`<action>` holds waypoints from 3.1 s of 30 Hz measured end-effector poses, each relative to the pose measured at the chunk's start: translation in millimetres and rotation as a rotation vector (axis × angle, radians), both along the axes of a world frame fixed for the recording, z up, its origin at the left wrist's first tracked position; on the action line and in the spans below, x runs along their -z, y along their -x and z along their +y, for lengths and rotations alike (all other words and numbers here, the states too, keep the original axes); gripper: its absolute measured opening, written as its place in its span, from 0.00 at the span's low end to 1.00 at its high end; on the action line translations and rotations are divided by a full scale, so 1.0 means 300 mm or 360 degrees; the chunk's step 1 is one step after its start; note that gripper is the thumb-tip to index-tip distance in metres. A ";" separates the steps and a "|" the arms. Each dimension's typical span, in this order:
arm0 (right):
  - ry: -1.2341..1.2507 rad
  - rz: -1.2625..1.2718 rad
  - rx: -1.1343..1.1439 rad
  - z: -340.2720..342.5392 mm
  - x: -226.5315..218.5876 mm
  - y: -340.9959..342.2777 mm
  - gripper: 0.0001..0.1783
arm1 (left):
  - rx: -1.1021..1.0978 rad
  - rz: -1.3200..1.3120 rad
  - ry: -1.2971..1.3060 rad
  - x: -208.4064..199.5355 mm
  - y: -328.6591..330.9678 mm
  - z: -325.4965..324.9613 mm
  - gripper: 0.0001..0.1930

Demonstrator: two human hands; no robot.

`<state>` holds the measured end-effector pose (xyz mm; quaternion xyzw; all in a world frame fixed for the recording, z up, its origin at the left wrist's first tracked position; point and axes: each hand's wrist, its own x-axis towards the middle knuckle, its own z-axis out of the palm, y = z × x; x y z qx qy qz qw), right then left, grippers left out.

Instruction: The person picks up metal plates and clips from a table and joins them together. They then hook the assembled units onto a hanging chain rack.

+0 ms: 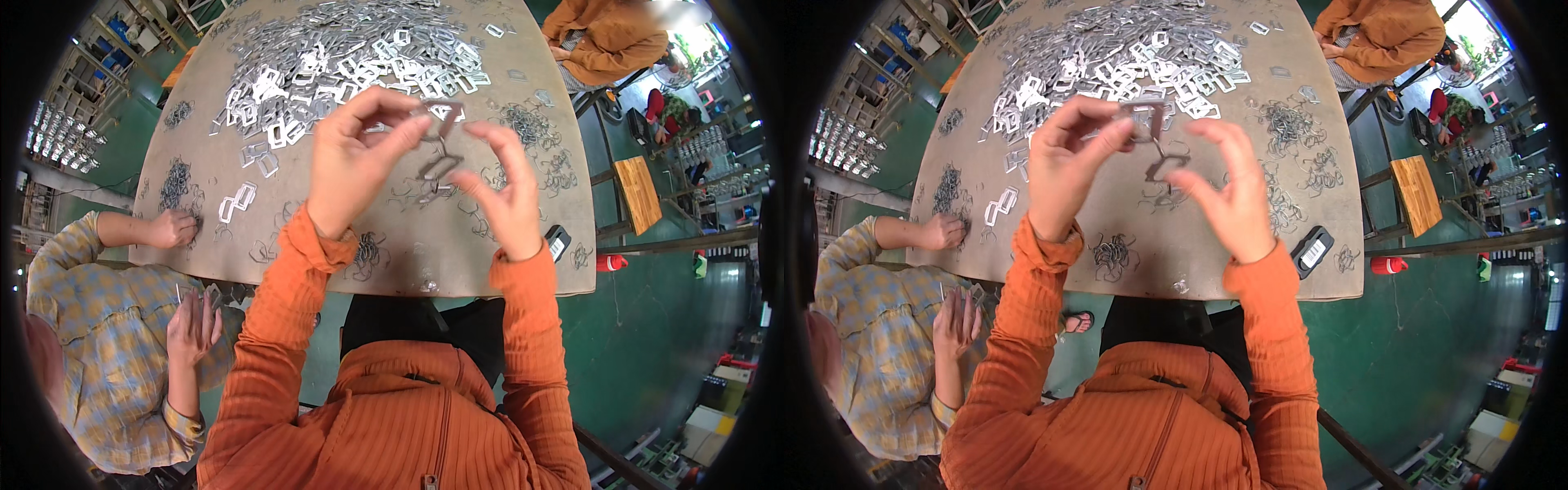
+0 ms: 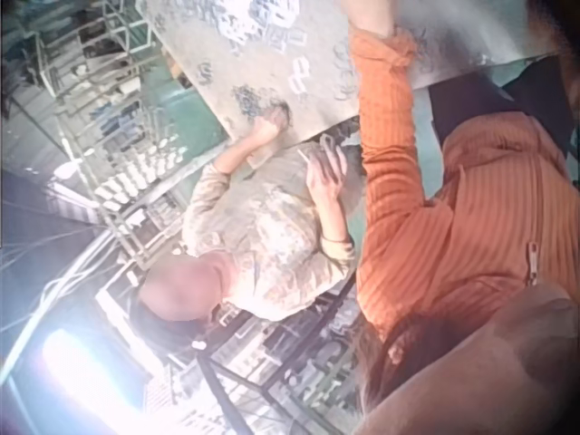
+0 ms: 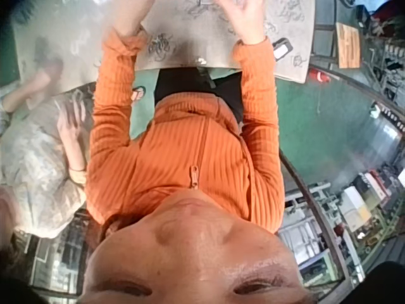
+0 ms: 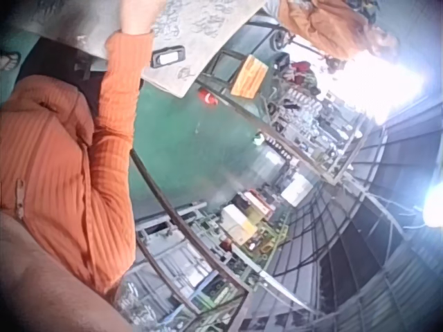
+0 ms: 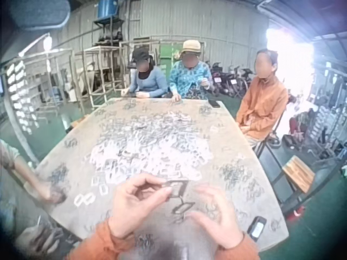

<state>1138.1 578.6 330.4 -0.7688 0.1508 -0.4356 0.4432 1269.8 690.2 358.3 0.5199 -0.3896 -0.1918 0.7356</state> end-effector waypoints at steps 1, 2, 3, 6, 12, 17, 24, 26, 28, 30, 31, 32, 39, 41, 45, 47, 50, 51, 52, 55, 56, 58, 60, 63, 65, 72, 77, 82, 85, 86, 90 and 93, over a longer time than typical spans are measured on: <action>-0.0228 -0.0088 0.0022 -0.007 0.002 -0.015 0.06 | -0.0059 -0.0018 0.0008 -0.007 -0.021 0.011 0.07; -0.0293 0.0086 -0.0033 -0.038 0.036 -0.025 0.06 | -0.0119 -0.0036 0.0016 -0.016 -0.041 0.023 0.07; -0.0355 0.0257 -0.0086 -0.087 0.101 -0.028 0.06 | -0.0203 -0.0087 -0.0014 -0.037 -0.055 0.037 0.07; -0.0155 0.0844 -0.0154 -0.135 0.272 -0.077 0.05 | -0.0292 -0.0150 -0.0031 -0.042 -0.127 0.069 0.07; 0.0133 0.1371 -0.0082 -0.109 0.386 -0.200 0.03 | -0.0459 -0.0215 -0.0051 -0.028 -0.217 0.131 0.08; 0.0237 0.1492 -0.0416 -0.097 0.377 -0.190 0.02 | -0.0543 -0.0184 -0.0067 -0.014 -0.245 0.172 0.08; 0.0707 0.1103 -0.0213 -0.063 0.409 -0.133 0.03 | -0.0422 -0.0078 -0.0035 0.019 -0.204 0.159 0.08; 0.0240 0.0949 -0.0202 -0.062 0.283 -0.117 0.04 | -0.0357 -0.0051 -0.0045 0.025 -0.173 0.133 0.08; -0.0279 0.0677 -0.0296 -0.044 0.129 -0.111 0.03 | -0.0303 -0.0056 -0.0123 0.030 -0.152 0.114 0.08; -0.0655 0.0379 -0.0449 -0.010 -0.025 -0.110 0.04 | -0.0269 0.0016 -0.0091 0.034 -0.128 0.107 0.08; -0.0770 0.0222 -0.0547 0.013 -0.097 -0.111 0.05 | -0.0248 0.0052 -0.0071 0.032 -0.115 0.102 0.08; -0.0879 0.0065 -0.0635 0.026 -0.146 -0.110 0.06 | -0.0233 0.0061 -0.0077 0.026 -0.095 0.093 0.08; -0.0988 -0.0116 -0.0519 0.033 -0.233 -0.085 0.10 | -0.0224 -0.0024 -0.0099 0.005 0.015 0.045 0.06; -0.0981 -0.0111 -0.0473 0.031 -0.230 -0.073 0.09 | -0.0257 -0.0036 -0.0099 0.001 0.036 0.039 0.06; -0.0984 -0.0189 -0.0354 0.046 -0.231 -0.046 0.09 | -0.0363 -0.0264 -0.0079 0.012 0.073 0.023 0.05; -0.0996 -0.0271 -0.0324 0.053 -0.222 -0.038 0.09 | -0.0381 -0.0391 -0.0109 0.006 0.094 0.018 0.05; -0.0868 -0.0421 -0.0239 0.066 -0.212 -0.026 0.09 | -0.0306 -0.0506 -0.0056 0.011 0.088 0.009 0.06; -0.0819 -0.0454 -0.0222 0.067 -0.212 -0.014 0.09 | -0.0260 -0.0529 -0.0019 0.018 0.074 0.003 0.07; -0.0780 -0.0485 -0.0219 0.074 -0.214 -0.003 0.09 | -0.0363 -0.0467 -0.0068 0.030 0.041 0.005 0.07; -0.0724 -0.0535 -0.0196 0.100 -0.235 0.045 0.09 | -0.0680 -0.0406 -0.0299 0.120 -0.145 0.007 0.08; -0.0708 -0.0548 -0.0179 0.110 -0.253 0.071 0.09 | -0.0779 -0.0476 -0.0428 0.170 -0.213 0.001 0.08; -0.0693 -0.0563 -0.0136 0.129 -0.283 0.125 0.10 | -0.0944 -0.0884 -0.0579 0.318 -0.321 -0.025 0.08; -0.0660 -0.0533 -0.0089 0.142 -0.295 0.186 0.10 | -0.0837 -0.1126 -0.0860 0.450 -0.392 -0.061 0.09; -0.0621 -0.0443 -0.0055 0.155 -0.290 0.278 0.12 | -0.0809 -0.1593 -0.1040 0.557 -0.416 -0.136 0.12; -0.0664 -0.0397 -0.0079 0.178 -0.285 0.336 0.12 | -0.0783 -0.1901 -0.1236 0.592 -0.413 -0.159 0.17; -0.0661 -0.0222 -0.0107 0.247 -0.185 0.549 0.11 | -0.0432 -0.1840 -0.1648 0.544 -0.420 -0.190 0.15; -0.0555 -0.0085 0.0013 0.281 -0.055 0.619 0.10 | -0.0468 -0.2021 -0.0806 0.582 -0.455 -0.138 0.10; -0.0399 0.0020 0.0148 0.311 0.075 0.643 0.11 | -0.0150 -0.0479 -0.0943 0.415 -0.086 -0.072 0.10; -0.0328 0.0062 0.0235 0.306 0.126 0.647 0.11 | 0.0407 0.0072 -0.0749 0.282 0.220 0.022 0.08; -0.0309 0.0083 0.0263 0.306 0.140 0.646 0.11 | 0.0489 0.0243 -0.0757 0.259 0.299 0.046 0.07; -0.0316 0.0071 0.0327 0.302 0.170 0.627 0.11 | 0.0563 0.0446 -0.0760 0.217 0.445 0.099 0.06; -0.0373 0.0070 0.0331 0.301 0.173 0.619 0.11 | 0.0621 0.0366 -0.0750 0.195 0.470 0.107 0.06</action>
